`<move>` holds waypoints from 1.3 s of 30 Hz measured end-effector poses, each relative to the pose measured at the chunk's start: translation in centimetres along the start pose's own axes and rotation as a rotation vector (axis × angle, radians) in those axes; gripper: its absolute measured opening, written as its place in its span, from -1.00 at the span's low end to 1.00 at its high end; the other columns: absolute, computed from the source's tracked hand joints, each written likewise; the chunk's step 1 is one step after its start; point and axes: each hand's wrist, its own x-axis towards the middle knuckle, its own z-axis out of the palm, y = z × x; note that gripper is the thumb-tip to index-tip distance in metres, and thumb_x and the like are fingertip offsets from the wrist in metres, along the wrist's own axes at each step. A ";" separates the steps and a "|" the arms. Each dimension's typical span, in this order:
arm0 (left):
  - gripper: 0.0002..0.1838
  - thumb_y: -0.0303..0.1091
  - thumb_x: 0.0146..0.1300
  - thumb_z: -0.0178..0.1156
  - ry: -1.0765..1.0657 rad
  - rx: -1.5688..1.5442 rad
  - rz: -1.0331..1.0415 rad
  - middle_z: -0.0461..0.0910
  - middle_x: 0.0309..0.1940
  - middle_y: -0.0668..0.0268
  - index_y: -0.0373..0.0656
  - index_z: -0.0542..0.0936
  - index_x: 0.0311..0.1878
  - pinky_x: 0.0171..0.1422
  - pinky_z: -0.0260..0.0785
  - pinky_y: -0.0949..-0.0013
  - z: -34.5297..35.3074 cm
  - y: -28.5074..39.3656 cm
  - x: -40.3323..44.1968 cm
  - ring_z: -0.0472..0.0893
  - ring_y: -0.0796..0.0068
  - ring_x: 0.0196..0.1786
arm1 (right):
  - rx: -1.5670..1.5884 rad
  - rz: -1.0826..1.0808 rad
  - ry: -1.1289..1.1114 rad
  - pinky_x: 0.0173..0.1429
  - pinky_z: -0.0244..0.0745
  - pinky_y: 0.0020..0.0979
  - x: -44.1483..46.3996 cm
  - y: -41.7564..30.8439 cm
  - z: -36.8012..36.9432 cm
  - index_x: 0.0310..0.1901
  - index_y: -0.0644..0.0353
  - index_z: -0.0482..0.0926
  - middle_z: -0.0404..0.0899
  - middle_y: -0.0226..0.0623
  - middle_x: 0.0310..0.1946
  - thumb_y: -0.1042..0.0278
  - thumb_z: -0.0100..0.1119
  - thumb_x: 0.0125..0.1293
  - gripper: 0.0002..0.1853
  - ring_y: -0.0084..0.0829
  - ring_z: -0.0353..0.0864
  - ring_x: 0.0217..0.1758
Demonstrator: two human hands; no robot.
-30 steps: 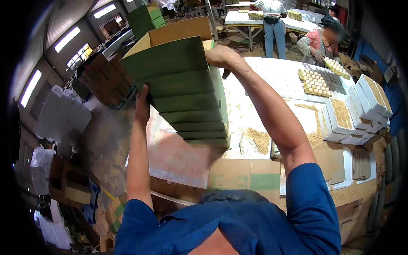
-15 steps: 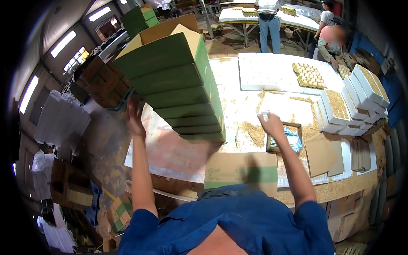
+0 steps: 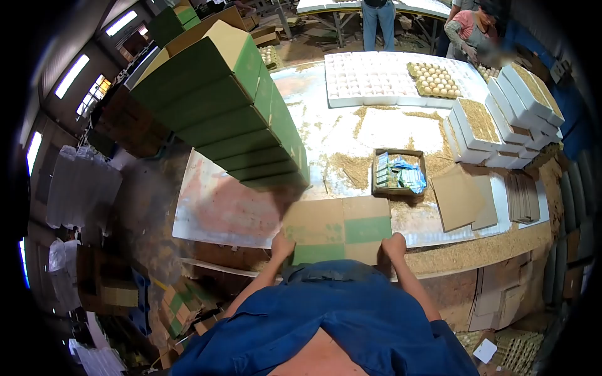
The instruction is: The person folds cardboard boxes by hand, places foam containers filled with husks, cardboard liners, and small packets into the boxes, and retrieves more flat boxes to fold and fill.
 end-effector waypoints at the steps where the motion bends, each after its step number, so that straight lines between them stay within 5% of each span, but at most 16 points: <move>1: -0.51 -0.24 0.05 0.37 0.006 -0.043 -0.012 0.66 -0.11 -0.03 -0.17 0.57 0.08 0.08 0.48 0.02 -0.7 0.1 0.1 0.65 -0.05 -0.01 | 0.003 0.004 -0.002 -0.18 0.58 -0.04 -0.2 -0.3 -0.6 -0.40 0.41 0.66 0.64 0.22 -0.41 0.25 0.28 0.06 -0.70 0.17 0.66 -0.29; 6: -0.58 -0.58 -0.02 0.34 0.172 -0.404 -0.001 0.70 -0.11 0.09 -0.24 0.62 -0.01 0.04 0.50 0.24 -0.2 -1.1 -0.5 0.68 0.16 -0.08 | 0.167 -0.068 0.113 -0.19 0.60 -0.16 -1.0 2.9 -1.3 -0.31 0.34 0.74 0.67 0.14 -0.46 0.21 0.41 -0.03 -0.66 0.02 0.73 -0.33; 9: -0.52 -0.78 -0.07 0.31 0.028 -0.783 -0.141 0.68 -0.09 0.26 -0.34 0.57 0.02 0.03 0.49 0.37 -2.0 -0.2 -1.8 0.64 0.44 -0.06 | 0.313 -0.077 0.110 -0.28 0.59 -0.33 -0.5 3.3 -3.3 -0.25 0.38 0.74 0.74 -0.07 -0.47 0.31 0.48 -0.11 -0.63 -0.39 0.71 -0.44; 11: -0.51 -0.80 -0.02 0.28 0.039 -0.784 -0.066 0.67 -0.08 0.26 -0.32 0.54 0.05 0.02 0.48 0.41 -3.5 -0.1 -2.0 0.64 0.48 -0.09 | 0.633 -0.086 -0.024 -0.28 0.56 -0.45 0.6 3.6 -4.7 -0.24 0.39 0.74 0.74 -0.28 -0.42 0.60 0.38 -0.03 -0.76 -0.54 0.64 -0.40; 14: -0.59 -0.71 -0.06 0.31 0.073 -0.699 0.011 0.69 -0.15 0.23 -0.37 0.58 -0.06 0.00 0.48 0.37 -6.7 2.7 -2.1 0.64 0.44 -0.14 | 0.704 -0.218 0.066 -0.15 0.54 -0.51 1.4 1.1 -7.4 -0.22 0.36 0.74 0.73 -0.34 -0.37 0.66 0.34 0.01 -0.76 -0.58 0.66 -0.29; 15: -0.62 -0.68 -0.07 0.31 0.106 -0.521 0.091 0.69 -0.18 0.23 -0.37 0.60 -0.09 0.00 0.48 0.35 -6.8 2.0 -1.6 0.64 0.43 -0.15 | 0.684 -0.276 0.078 -0.18 0.52 -0.50 1.6 -0.1 -8.3 -0.28 0.37 0.73 0.73 -0.35 -0.39 0.65 0.36 0.01 -0.82 -0.59 0.63 -0.32; 17: -0.63 -0.59 -0.01 0.33 0.034 -0.741 0.104 0.70 -0.19 0.24 -0.36 0.63 -0.04 0.00 0.49 0.35 -7.6 2.7 -1.6 0.64 0.43 -0.12 | 0.505 -0.351 0.100 -0.22 0.49 -0.49 2.1 -1.0 -9.6 -0.30 0.35 0.71 0.71 -0.37 -0.40 0.65 0.35 0.03 -0.85 -0.58 0.60 -0.35; 19: -0.64 -0.55 0.09 0.38 0.021 -0.933 0.170 0.70 -0.17 0.26 -0.30 0.63 0.00 0.01 0.49 0.39 -10.0 6.1 -3.3 0.62 0.49 -0.08 | 0.768 -0.316 0.000 -0.23 0.46 -0.48 2.0 -2.6 -10.8 -0.30 0.32 0.69 0.70 -0.40 -0.41 0.62 0.36 0.07 -0.87 -0.57 0.57 -0.37; 21: -0.68 -0.45 0.22 0.38 0.014 -1.153 0.110 0.70 -0.14 0.30 -0.26 0.62 0.04 0.05 0.47 0.42 -10.5 7.4 -4.9 0.61 0.53 -0.03 | 1.025 -0.406 -0.115 -0.06 0.46 -0.53 1.1 -4.1 -12.8 0.10 0.28 0.63 0.69 -0.36 -0.11 0.57 0.38 0.13 -0.56 -0.55 0.60 -0.15; 23: -0.75 -0.36 0.30 0.34 0.017 -1.166 0.075 0.71 -0.14 0.30 -0.27 0.65 -0.02 0.11 0.44 0.41 -10.7 7.1 -5.6 0.60 0.53 -0.03 | 1.155 -0.199 -0.257 0.12 0.46 -0.48 -1.5 -6.6 -16.2 0.35 0.24 0.43 0.59 -0.28 0.15 0.44 0.37 0.22 -0.37 -0.49 0.57 0.09; 26: -0.80 -0.30 0.32 0.31 0.104 -1.019 0.059 0.72 -0.17 0.29 -0.28 0.71 -0.24 0.14 0.38 0.43 -10.7 7.5 -7.0 0.59 0.55 -0.07 | 1.098 -0.211 -0.181 0.29 0.39 -0.30 -2.9 -8.6 -17.1 0.44 0.21 0.28 0.42 -0.21 0.33 0.17 0.32 0.33 -0.28 -0.40 0.46 0.28; 30: -0.79 -0.32 0.29 0.31 -0.153 -0.863 0.107 0.72 -0.23 0.31 -0.30 0.73 -0.19 0.07 0.40 0.46 -13.1 7.3 -7.8 0.59 0.59 -0.13 | 1.107 -0.190 -0.115 0.40 0.35 -0.32 -2.9 -9.2 -15.6 0.46 0.33 0.18 0.31 0.05 0.38 0.29 0.34 0.33 -0.23 -0.23 0.33 0.44; 39: -0.76 -0.28 0.29 0.32 -0.291 -0.559 0.198 0.75 -0.28 0.29 -0.27 0.73 -0.14 0.00 0.46 0.44 -14.9 8.9 -8.8 0.63 0.56 -0.20 | 1.081 -0.415 -0.193 0.55 0.12 -0.25 -2.6 -6.5 -15.5 0.55 0.30 -0.06 0.11 0.04 0.50 0.40 0.27 0.34 -0.12 -0.15 0.13 0.56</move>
